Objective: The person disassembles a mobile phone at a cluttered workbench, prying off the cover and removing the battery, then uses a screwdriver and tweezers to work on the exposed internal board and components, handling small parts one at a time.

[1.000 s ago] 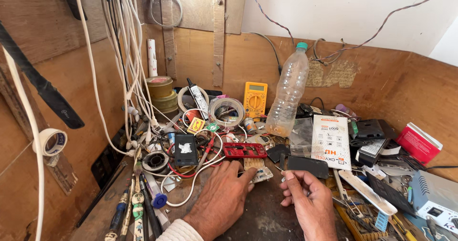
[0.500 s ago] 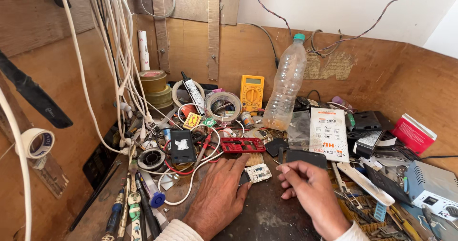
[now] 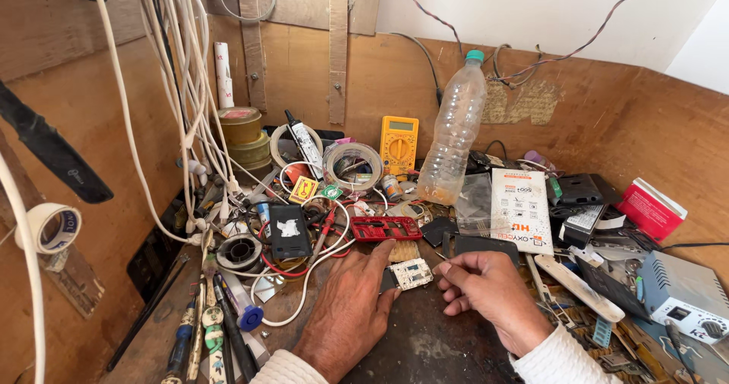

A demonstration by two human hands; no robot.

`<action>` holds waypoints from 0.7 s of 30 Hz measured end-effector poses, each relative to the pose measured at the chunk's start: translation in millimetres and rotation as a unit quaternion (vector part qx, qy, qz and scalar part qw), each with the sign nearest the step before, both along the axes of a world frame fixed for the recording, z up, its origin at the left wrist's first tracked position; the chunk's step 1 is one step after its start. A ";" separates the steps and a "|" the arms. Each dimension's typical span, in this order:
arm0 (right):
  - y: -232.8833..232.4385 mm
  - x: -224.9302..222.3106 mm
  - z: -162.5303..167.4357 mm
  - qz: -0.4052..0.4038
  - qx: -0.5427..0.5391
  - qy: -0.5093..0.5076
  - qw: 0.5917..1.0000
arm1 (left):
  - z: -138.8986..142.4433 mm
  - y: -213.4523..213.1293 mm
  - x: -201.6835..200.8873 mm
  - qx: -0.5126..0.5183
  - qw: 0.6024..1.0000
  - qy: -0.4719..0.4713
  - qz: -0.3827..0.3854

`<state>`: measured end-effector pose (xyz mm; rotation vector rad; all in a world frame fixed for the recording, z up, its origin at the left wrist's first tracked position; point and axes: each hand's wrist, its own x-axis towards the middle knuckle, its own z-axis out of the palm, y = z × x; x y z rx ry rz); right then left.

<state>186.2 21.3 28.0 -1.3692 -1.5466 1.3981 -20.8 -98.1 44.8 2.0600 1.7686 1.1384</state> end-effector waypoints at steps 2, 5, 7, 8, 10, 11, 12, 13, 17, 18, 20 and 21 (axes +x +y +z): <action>0.0 2.3 -0.8 -0.005 -0.008 -0.001 1.000 | -1.4 -0.1 0.1 0.020 1.000 0.000 -0.004; 0.3 4.2 0.8 -0.006 -0.017 0.004 1.000 | -2.9 0.2 0.2 0.028 1.000 -0.002 -0.003; 0.4 4.3 2.8 -0.006 -0.023 0.004 1.000 | -3.2 0.4 0.4 0.028 1.000 -0.005 -0.001; 0.3 4.2 3.8 -0.008 -0.026 0.002 1.000 | -3.2 0.3 0.6 0.030 1.000 -0.008 -0.001; -0.2 3.1 5.6 -0.007 -0.030 0.002 1.000 | -3.0 0.0 0.4 0.027 1.000 -0.008 0.001; -0.5 2.7 6.3 -0.006 -0.032 0.004 0.999 | -2.9 -0.1 0.4 0.024 1.000 -0.007 0.003; -1.0 2.6 7.0 -0.005 -0.033 0.005 0.999 | -2.8 -0.1 0.7 0.020 1.000 -0.006 0.004; -1.5 2.4 7.5 -0.006 -0.031 0.001 1.000 | -2.9 -0.1 0.8 0.017 1.000 -0.009 0.005; -2.5 2.0 8.4 -0.007 -0.027 -0.012 1.000 | -3.3 -0.7 0.5 0.033 0.999 -0.013 0.000; -2.4 1.8 8.6 -0.006 -0.027 -0.014 1.000 | -3.3 -0.8 0.4 0.044 0.999 -0.012 -0.001; -2.3 1.7 8.6 -0.005 -0.027 -0.012 1.000 | -3.1 -0.9 0.4 0.028 0.999 -0.016 0.001; -2.3 1.8 8.5 -0.005 -0.027 -0.011 1.000 | -2.8 -0.7 0.4 0.021 1.000 -0.018 0.001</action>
